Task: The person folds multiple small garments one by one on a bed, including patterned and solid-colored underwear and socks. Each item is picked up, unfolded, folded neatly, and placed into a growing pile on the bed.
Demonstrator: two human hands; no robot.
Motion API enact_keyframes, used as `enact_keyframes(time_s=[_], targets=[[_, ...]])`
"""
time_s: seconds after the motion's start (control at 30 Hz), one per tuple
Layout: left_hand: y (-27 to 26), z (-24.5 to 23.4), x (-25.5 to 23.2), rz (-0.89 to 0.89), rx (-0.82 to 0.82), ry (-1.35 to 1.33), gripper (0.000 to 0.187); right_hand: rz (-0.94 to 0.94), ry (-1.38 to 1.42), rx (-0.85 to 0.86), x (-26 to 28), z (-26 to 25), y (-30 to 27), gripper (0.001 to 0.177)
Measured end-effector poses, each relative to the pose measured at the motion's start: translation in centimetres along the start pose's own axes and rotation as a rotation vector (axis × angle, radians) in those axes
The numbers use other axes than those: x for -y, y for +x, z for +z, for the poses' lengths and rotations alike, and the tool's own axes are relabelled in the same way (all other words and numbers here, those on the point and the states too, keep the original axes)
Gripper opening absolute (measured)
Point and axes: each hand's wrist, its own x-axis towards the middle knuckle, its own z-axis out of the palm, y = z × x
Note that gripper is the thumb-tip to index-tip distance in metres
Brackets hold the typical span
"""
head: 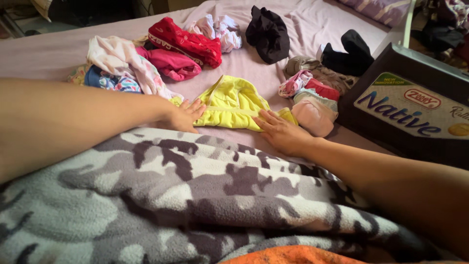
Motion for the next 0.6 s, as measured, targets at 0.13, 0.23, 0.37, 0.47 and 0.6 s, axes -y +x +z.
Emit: enact_keyframes(time_s=[0.13, 0.23, 0.37, 0.47, 0.6], targets=[[1.1, 1.6, 2.3, 0.027, -0.285, -0.177, 0.087, -0.127, -0.132, -0.112, -1.1, -0.1, -0.4, 0.062], [0.8, 0.3, 3.4, -0.046, -0.221, -0.248, 0.054, 0.058, -0.110, -0.037, -0.4, -1.8, -1.3, 0.050], [-1.7, -3.9, 5.1, -0.005, -0.288, -0.296, 0.033, 0.533, 0.077, 0.197, -1.2, -6.4, -1.1, 0.034], [-5.8, -6.2, 6.6, -0.116, -0.278, -0.747, 0.035, 0.468, 0.632, 0.153, -3.9, -9.8, -1.0, 0.022], [-10.7, -8.0, 7.9, 0.154, -0.160, -1.747, 0.035, 0.669, 1.326, 0.136, -8.7, -12.7, -3.0, 0.028]])
